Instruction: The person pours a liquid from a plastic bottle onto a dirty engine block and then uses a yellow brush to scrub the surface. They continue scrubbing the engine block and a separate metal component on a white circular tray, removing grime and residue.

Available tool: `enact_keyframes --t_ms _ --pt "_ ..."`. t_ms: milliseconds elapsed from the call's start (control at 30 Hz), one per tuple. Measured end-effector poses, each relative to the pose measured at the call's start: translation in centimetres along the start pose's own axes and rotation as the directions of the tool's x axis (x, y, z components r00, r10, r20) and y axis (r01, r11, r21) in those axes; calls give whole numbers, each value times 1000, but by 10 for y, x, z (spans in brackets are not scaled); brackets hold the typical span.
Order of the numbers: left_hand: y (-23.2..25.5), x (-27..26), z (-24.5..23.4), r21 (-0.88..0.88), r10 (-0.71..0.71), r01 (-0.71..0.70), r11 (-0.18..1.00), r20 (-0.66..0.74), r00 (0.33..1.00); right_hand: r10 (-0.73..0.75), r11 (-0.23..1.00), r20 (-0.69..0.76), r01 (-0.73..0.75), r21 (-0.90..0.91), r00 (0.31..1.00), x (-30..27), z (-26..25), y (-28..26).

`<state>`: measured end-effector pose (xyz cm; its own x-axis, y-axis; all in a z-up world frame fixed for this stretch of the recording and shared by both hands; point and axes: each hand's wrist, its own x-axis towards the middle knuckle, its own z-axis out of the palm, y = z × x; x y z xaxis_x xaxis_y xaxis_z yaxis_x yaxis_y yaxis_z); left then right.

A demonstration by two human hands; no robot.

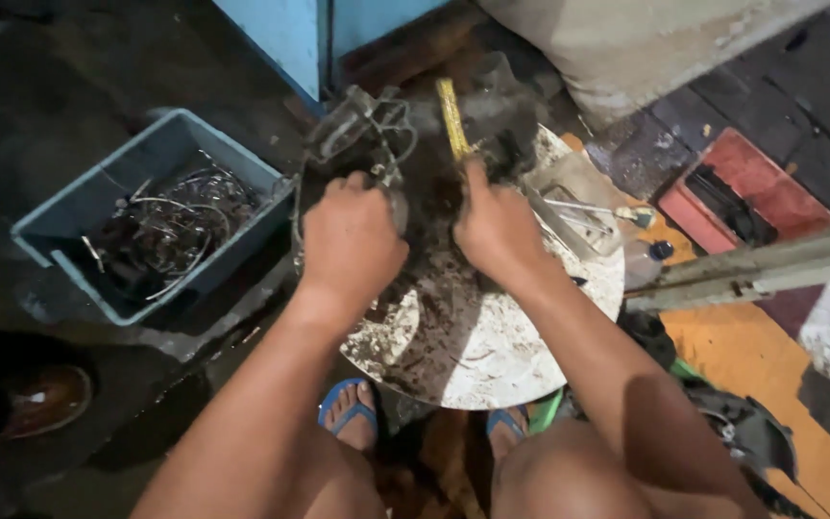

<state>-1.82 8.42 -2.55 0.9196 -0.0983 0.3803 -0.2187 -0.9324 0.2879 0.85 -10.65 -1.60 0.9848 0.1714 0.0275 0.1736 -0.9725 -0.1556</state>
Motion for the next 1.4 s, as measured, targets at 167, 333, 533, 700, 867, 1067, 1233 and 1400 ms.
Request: enact_keyframes --t_ms 167,333,533,700,867,1067,1233,1400 --pt "0 -1 -13 -11 6 -6 1000 66 998 41 987 77 -52 150 996 -44 -18 -15" --pt "4 -2 -16 -4 21 -21 1000 66 998 29 996 44 -33 86 999 -37 3 -10" --pt "4 -3 -16 39 21 -23 999 51 998 25 925 274 -126 358 961 -70 12 -17" --pt "1 -2 -9 6 21 -21 1000 44 999 -35 943 422 -110 314 906 -89 9 17" --pt "3 -3 -10 52 -6 5 999 26 1000 72 843 182 -157 515 981 -84 14 16" --pt "2 -7 -10 16 -11 11 1000 26 1000 98 866 267 -215 452 959 -93 -1 15" --pt "0 -5 -6 56 2 -3 998 19 1000 81 838 239 -196 509 968 -94 14 13" --pt "1 -5 -13 59 6 -8 998 34 999 132 825 226 -233 515 965 -102 -7 -11"
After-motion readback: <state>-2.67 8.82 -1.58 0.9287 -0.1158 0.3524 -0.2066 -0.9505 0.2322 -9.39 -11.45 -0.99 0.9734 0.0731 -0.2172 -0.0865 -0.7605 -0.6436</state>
